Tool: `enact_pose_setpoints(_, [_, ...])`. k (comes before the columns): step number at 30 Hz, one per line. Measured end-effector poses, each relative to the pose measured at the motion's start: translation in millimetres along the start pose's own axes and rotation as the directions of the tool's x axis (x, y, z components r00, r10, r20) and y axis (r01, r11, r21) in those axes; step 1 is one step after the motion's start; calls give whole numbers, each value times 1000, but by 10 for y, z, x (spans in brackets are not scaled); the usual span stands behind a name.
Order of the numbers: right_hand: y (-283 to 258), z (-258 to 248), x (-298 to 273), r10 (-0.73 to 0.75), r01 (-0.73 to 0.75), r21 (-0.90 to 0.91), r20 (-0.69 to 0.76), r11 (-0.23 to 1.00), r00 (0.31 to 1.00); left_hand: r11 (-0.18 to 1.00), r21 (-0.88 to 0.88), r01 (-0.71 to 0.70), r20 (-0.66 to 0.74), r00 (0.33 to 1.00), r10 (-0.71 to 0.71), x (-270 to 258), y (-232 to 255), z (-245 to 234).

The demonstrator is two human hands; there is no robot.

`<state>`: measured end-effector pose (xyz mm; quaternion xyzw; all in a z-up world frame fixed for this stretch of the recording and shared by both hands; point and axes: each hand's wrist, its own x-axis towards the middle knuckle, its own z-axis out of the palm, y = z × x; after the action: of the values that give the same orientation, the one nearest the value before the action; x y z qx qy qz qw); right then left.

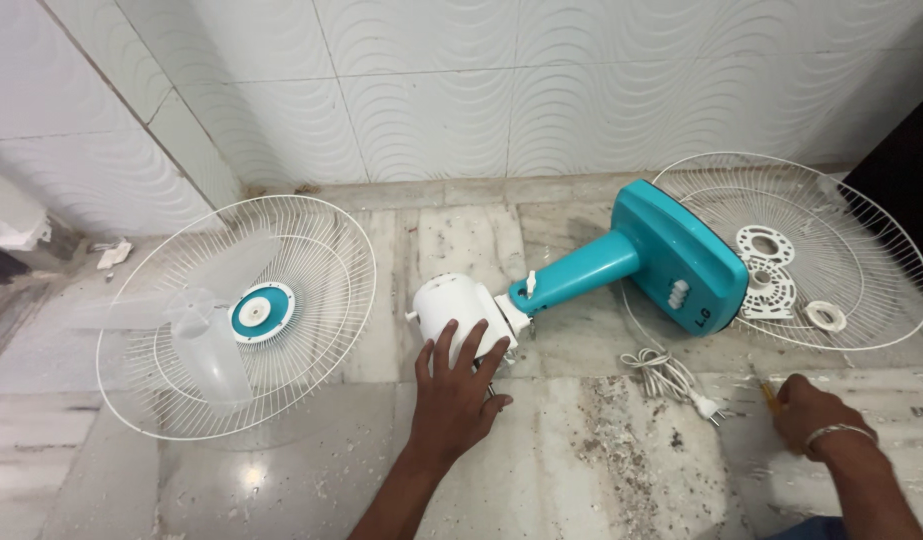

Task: The person assembles a teal LG table fan by attaching the motor housing to the base, inserting the motor, and securing the rear cover. The person uses a screwdriver to tighten screws and aligns the components.

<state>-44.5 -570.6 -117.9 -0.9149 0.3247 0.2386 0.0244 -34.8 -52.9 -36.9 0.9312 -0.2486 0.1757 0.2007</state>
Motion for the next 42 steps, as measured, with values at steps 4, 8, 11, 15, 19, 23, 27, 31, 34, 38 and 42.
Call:
enact_pose_setpoints(4, [-54, -23, -49, -28, 30, 42, -44, 999, 999, 1000, 2, 25, 61, 998, -26, 13, 19, -32])
enact_pose_setpoints(8, [-157, -371, -541, -43, 80, 167, -217, 983, 975, 999, -34, 22, 54, 998, -21, 12, 34, -55])
enact_pose_setpoints(11, [-330, -655, -953, -120, 340, 540, -400, 770, 908, 998, -64, -6, 61, 998, 10, 2, 29, -33])
enact_pose_setpoints(15, [-691, -832, -1359, -299, 273, 805, -476, -526, 827, 998, -59, -3, 134, 991, 11, -26, -16, 38])
enact_pose_setpoints(19, [-978, -901, -1695, -287, 262, 662, -600, -702, 747, 996, 12, -84, 23, 996, 84, -89, -111, 127])
enact_pose_setpoints(23, [-1026, -1111, -1993, -208, 671, 624, -775, -400, 597, 977, 162, -136, -162, 973, 162, -69, -157, 244])
enact_pose_setpoints(27, [-1092, -1241, -2183, -150, 675, 638, -758, -370, 634, 967, 207, -150, -171, 967, 187, -53, -179, 274])
enact_pose_setpoints(31, [-1309, -1169, -2169, -180, 755, 651, -754, -77, 632, 959, 224, -173, -172, 962, 214, -57, -210, 213])
enact_pose_setpoints(34, [-1412, -981, -2071, -214, 918, 305, -908, 254, 361, 964, 197, -177, -182, 960, 213, -18, -220, 174])
enact_pose_setpoints(38, [-1308, -757, -1751, -132, 749, 287, -886, 598, 445, 966, 187, -176, -178, 961, 210, -8, -236, 148])
enact_pose_setpoints(42, [-1146, -634, -1297, -106, 651, 205, -908, 731, 405, 971, 167, -171, -218, 954, 205, 16, -280, 141])
